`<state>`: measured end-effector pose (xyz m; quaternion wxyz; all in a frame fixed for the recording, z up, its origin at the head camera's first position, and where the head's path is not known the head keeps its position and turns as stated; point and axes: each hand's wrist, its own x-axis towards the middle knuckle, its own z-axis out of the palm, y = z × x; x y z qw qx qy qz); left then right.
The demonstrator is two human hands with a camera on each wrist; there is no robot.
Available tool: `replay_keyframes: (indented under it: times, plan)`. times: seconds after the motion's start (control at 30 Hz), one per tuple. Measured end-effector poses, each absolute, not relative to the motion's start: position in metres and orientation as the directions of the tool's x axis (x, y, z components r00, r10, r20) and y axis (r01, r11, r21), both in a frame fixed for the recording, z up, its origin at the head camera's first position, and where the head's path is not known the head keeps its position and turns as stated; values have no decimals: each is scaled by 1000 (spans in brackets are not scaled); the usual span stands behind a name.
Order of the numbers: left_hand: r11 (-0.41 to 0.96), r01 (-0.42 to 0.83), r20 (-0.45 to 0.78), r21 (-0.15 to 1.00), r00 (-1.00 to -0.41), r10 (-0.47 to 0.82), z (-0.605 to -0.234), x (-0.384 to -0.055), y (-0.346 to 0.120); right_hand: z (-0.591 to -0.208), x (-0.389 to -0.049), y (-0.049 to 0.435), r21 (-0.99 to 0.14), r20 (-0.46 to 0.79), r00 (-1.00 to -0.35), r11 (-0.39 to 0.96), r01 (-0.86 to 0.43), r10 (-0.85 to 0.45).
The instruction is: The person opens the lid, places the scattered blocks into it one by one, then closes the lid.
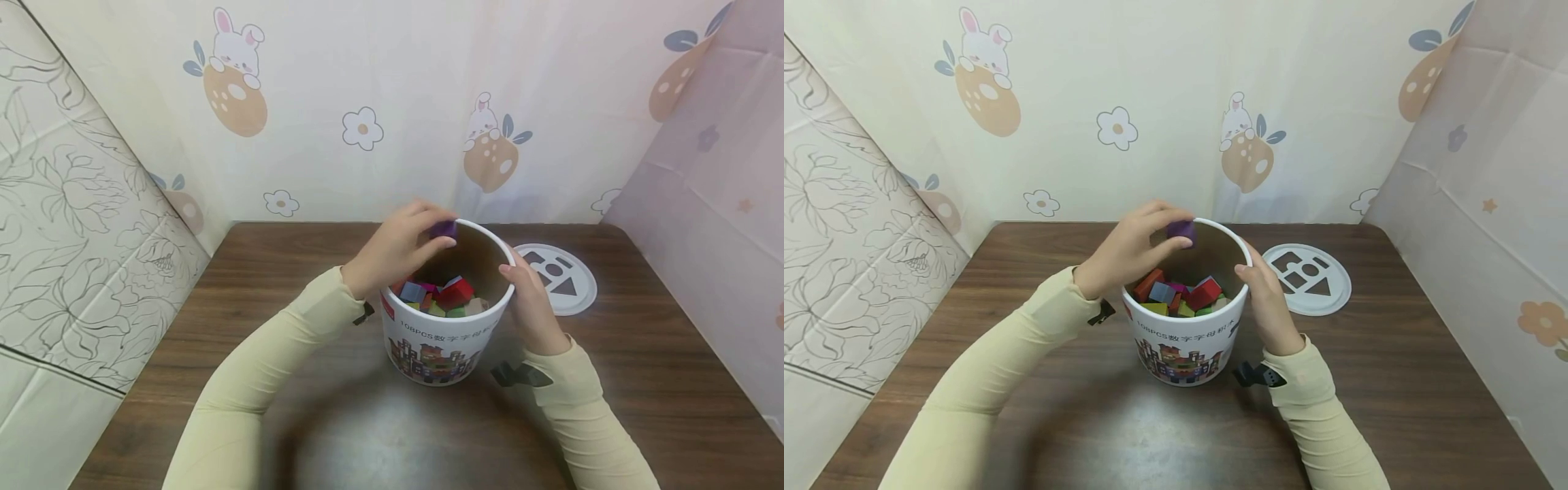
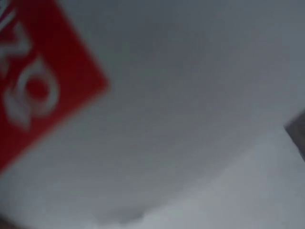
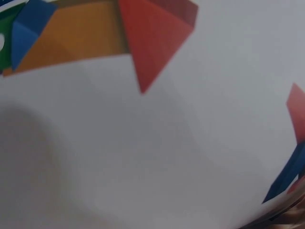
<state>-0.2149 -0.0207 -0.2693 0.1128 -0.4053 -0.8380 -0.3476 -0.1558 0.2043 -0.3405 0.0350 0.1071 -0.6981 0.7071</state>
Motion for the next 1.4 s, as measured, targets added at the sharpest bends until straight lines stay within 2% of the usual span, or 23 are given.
replay_keyframes:
  times: [0.37,0.77,1.17,1.4]
  plan:
    - [442,764,404,470,-631,662,-265,-215,-2,-341,-156,204,-977,211,-971,-51,-207,-113]
    - [539,711,276,452,-686,673,-264,-214,-3,-339,-156,203,-979,203,-973,-36,-200,-111]
    - [511,724,310,464,-673,672,-266,-214,-4,-339,-156,204,-980,200,-973,-28,-198,-116]
    - [468,731,415,496,-673,612,-267,-212,-7,-340,-156,205,-980,199,-973,-31,-197,-114]
